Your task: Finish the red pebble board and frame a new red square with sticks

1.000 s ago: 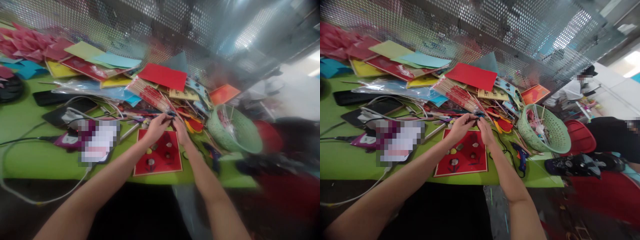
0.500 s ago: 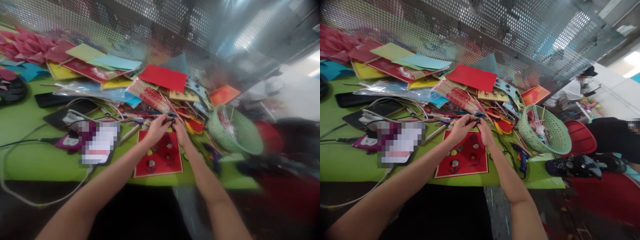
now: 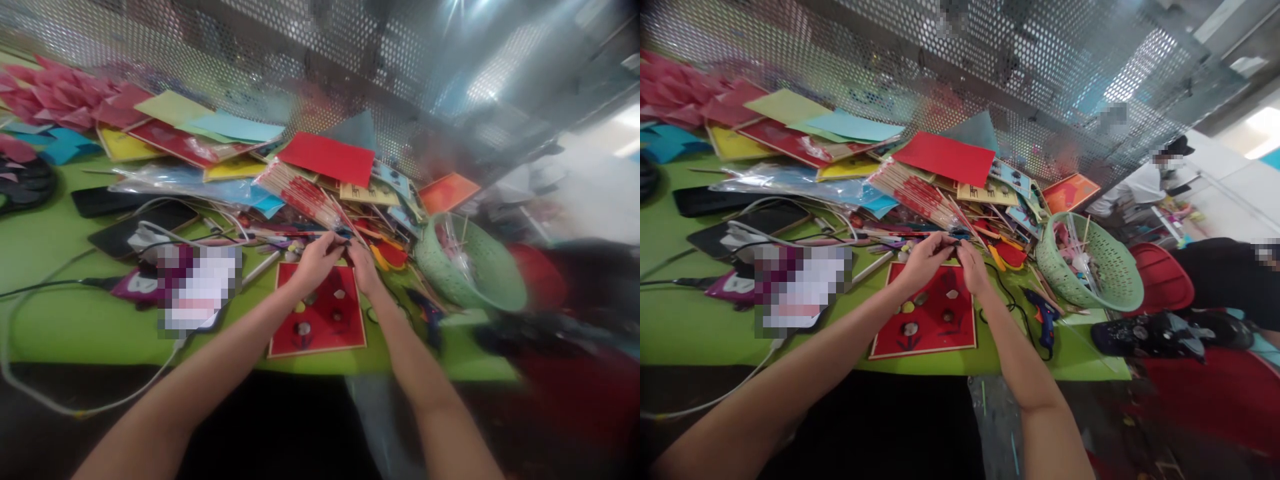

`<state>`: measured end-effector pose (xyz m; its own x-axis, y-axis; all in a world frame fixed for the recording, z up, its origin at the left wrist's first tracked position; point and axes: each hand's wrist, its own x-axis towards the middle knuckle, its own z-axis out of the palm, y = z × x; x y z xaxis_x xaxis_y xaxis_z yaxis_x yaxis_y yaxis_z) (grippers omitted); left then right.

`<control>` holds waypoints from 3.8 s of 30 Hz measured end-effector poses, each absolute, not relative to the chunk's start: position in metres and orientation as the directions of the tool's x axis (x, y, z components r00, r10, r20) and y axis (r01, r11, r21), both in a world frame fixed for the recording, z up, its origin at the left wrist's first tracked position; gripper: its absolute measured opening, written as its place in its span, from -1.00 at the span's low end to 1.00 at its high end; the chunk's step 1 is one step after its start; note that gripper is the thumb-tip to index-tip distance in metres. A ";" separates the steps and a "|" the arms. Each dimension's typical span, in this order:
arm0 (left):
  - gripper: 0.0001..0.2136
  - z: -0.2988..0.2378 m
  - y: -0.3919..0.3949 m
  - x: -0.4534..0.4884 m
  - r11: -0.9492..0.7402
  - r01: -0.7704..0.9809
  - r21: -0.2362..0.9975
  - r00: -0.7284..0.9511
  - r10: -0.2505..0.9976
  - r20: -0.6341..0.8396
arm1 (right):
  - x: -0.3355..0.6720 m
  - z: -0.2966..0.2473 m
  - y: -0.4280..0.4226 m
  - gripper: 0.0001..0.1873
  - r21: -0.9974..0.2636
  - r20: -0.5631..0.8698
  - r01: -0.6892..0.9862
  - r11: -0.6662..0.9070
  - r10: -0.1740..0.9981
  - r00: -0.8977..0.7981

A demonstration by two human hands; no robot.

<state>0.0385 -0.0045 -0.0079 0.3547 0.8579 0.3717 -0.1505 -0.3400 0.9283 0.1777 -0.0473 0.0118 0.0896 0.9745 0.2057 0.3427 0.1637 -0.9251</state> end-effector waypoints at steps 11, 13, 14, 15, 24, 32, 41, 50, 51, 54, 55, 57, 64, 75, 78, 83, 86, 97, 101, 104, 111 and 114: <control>-0.90 0.004 -0.003 0.034 -0.193 -0.245 0.950 0.418 0.863 0.283 | 0.184 0.024 -0.053 -0.75 -0.501 0.461 0.814 0.294 0.887 -0.036; -0.90 0.007 -0.002 0.032 -0.161 -0.261 0.952 0.441 0.858 0.265 | 0.186 0.027 -0.055 -0.79 -0.385 0.501 0.870 0.308 0.862 -0.083; -0.91 0.007 -0.001 0.032 -0.145 -0.272 0.951 0.450 0.855 0.259 | 0.187 0.028 -0.055 -0.80 -0.351 0.509 0.882 0.314 0.855 -0.102; -0.92 0.007 0.000 0.032 -0.127 -0.283 0.951 0.459 0.852 0.251 | 0.187 0.030 -0.055 -0.80 -0.332 0.511 0.887 0.321 0.852 -0.118; -0.84 0.001 0.006 0.033 -0.098 -0.300 0.949 0.502 0.829 0.245 | 0.188 0.031 -0.054 -0.80 -0.321 0.528 0.889 0.326 0.841 -0.118; -0.84 0.004 0.007 0.031 -0.211 -0.214 0.954 0.359 0.891 0.277 | 0.188 0.031 -0.053 -0.82 -0.419 0.560 0.826 0.377 0.823 -0.092; -0.84 -0.001 0.005 0.036 -0.157 -0.307 0.939 0.373 0.888 0.270 | 0.187 0.033 -0.055 -0.66 -0.626 0.363 0.739 0.248 0.932 -0.005; -0.89 -0.011 0.003 0.038 -0.296 -0.211 0.931 0.383 0.851 0.358 | 0.186 0.028 -0.053 -0.69 -0.592 0.328 0.769 0.239 0.944 -0.040; -0.89 -0.011 0.003 0.038 -0.303 -0.206 0.930 0.381 0.851 0.362 | 0.185 0.028 -0.053 -0.70 -0.581 0.337 0.777 0.242 0.941 -0.041; -0.88 -0.014 0.003 0.039 -0.310 -0.191 0.931 0.372 0.855 0.361 | 0.184 0.027 -0.053 -0.71 -0.553 0.362 0.797 0.244 0.932 -0.034; -0.88 -0.014 0.003 0.039 -0.307 -0.191 0.932 0.370 0.857 0.358 | 0.183 0.026 -0.053 -0.71 -0.549 0.370 0.799 0.245 0.929 -0.031; -0.88 -0.015 0.003 0.039 -0.289 -0.200 0.936 0.368 0.864 0.345 | 0.183 0.025 -0.052 -0.71 -0.549 0.385 0.797 0.253 0.923 -0.028; -0.85 -0.010 0.003 0.039 -0.139 -0.307 0.942 0.392 0.883 0.258 | 0.182 0.024 -0.054 -0.72 -0.683 0.358 0.679 0.272 0.934 -0.014; -0.88 -0.011 0.002 0.038 -0.267 -0.222 0.938 0.369 0.867 0.334 | 0.184 0.023 -0.053 -0.69 -0.686 0.343 0.682 0.253 0.939 -0.003; -0.87 -0.010 0.002 0.039 -0.235 -0.238 0.942 0.370 0.875 0.311 | 0.183 0.023 -0.053 -0.70 -0.680 0.348 0.685 0.260 0.937 -0.010; -0.86 -0.007 0.003 0.040 -0.113 -0.330 0.937 0.374 0.896 0.240 | 0.181 0.022 -0.054 -0.66 -0.719 0.332 0.654 0.234 0.943 0.027; -0.84 -0.006 0.003 0.040 -0.093 -0.329 0.940 0.376 0.900 0.221 | 0.181 0.022 -0.054 -0.65 -0.711 0.328 0.661 0.241 0.945 0.008; -0.87 -0.003 0.000 0.038 -0.154 -0.270 0.951 0.383 0.889 0.252 | 0.183 0.025 -0.053 -0.74 -0.452 0.405 0.859 0.241 0.913 -0.043; -0.83 -0.004 0.001 0.038 -0.110 -0.312 0.944 0.395 0.888 0.234 | 0.182 0.024 -0.054 -0.75 -0.463 0.398 0.855 0.235 0.917 -0.036; -0.81 -0.004 0.002 0.038 -0.062 -0.332 0.941 0.403 0.893 0.201 | 0.181 0.026 -0.055 -0.73 -0.538 0.378 0.806 0.247 0.925 -0.031; -0.88 -0.005 0.001 0.037 -0.222 -0.235 0.946 0.360 0.884 0.297 | 0.182 0.026 -0.055 -0.67 -0.661 0.318 0.717 0.222 0.948 -0.001; -0.88 -0.006 0.000 0.036 -0.310 -0.168 0.936 0.356 0.866 0.351 | 0.182 0.025 -0.054 -0.69 -0.658 0.316 0.720 0.220 0.949 -0.001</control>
